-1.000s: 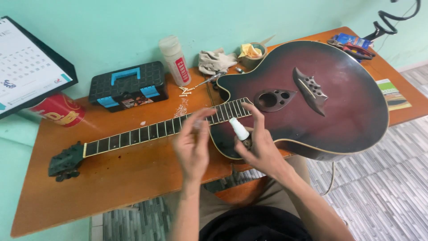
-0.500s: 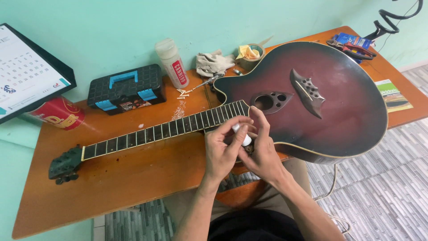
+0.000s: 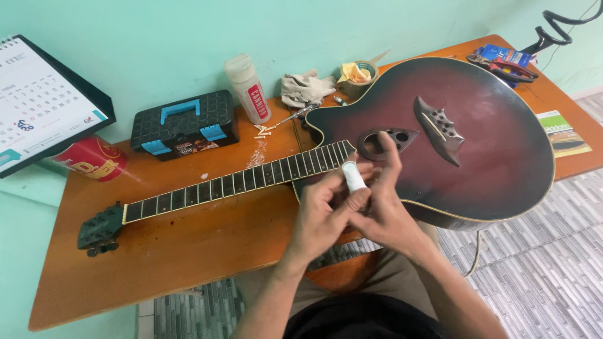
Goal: The person applies a liquid from a small bottle to the guitar's fretboard and then wipes the entire guitar with a cloth. The person cleans the body, soundhole area, and neck of the guitar.
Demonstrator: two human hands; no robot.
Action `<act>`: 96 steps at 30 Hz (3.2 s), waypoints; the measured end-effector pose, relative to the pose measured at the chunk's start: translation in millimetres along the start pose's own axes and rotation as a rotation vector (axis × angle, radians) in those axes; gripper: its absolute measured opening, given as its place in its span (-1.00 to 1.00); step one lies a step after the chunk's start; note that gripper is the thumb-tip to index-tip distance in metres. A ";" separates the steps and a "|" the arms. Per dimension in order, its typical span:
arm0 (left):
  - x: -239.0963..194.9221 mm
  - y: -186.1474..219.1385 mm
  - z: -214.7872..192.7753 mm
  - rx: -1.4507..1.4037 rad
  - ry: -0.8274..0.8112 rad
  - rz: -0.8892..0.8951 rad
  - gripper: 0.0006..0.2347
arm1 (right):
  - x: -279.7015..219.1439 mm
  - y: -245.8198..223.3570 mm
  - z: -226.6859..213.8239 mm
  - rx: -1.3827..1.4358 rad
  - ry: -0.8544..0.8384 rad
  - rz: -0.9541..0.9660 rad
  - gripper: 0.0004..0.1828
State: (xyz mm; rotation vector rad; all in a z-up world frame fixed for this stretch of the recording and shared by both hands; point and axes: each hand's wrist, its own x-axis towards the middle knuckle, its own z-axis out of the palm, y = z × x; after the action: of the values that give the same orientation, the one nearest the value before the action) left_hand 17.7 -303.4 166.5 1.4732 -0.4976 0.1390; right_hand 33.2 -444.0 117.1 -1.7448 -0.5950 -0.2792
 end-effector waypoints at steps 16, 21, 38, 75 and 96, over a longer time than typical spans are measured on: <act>124.5 -158.9 -188.3 0.764 0.166 -0.367 -0.75 | 203.5 96.5 -130.4 -0.766 -0.136 0.245 -0.86; 126.3 -216.9 -198.3 0.643 0.126 -0.324 -0.65 | 256.4 219.2 -117.4 -0.983 -0.226 0.216 -0.87; 134.6 -249.0 -202.0 0.910 -0.034 -0.509 -0.59 | 320.0 330.8 -70.5 -1.363 -0.275 0.361 -0.57; -73.0 -136.1 -277.5 1.402 0.596 0.309 -0.82 | 320.0 201.0 -24.8 -0.929 0.031 -0.520 -0.67; -75.3 -158.1 -280.2 1.430 0.685 0.360 -0.78 | 177.6 -14.7 -148.4 -0.012 0.173 0.246 -0.74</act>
State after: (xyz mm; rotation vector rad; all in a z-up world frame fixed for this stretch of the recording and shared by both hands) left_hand 77.7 -32.8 -13.3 2.4948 -0.0103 1.4705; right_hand 193.1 -540.8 254.3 -1.7641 -0.2510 -0.2575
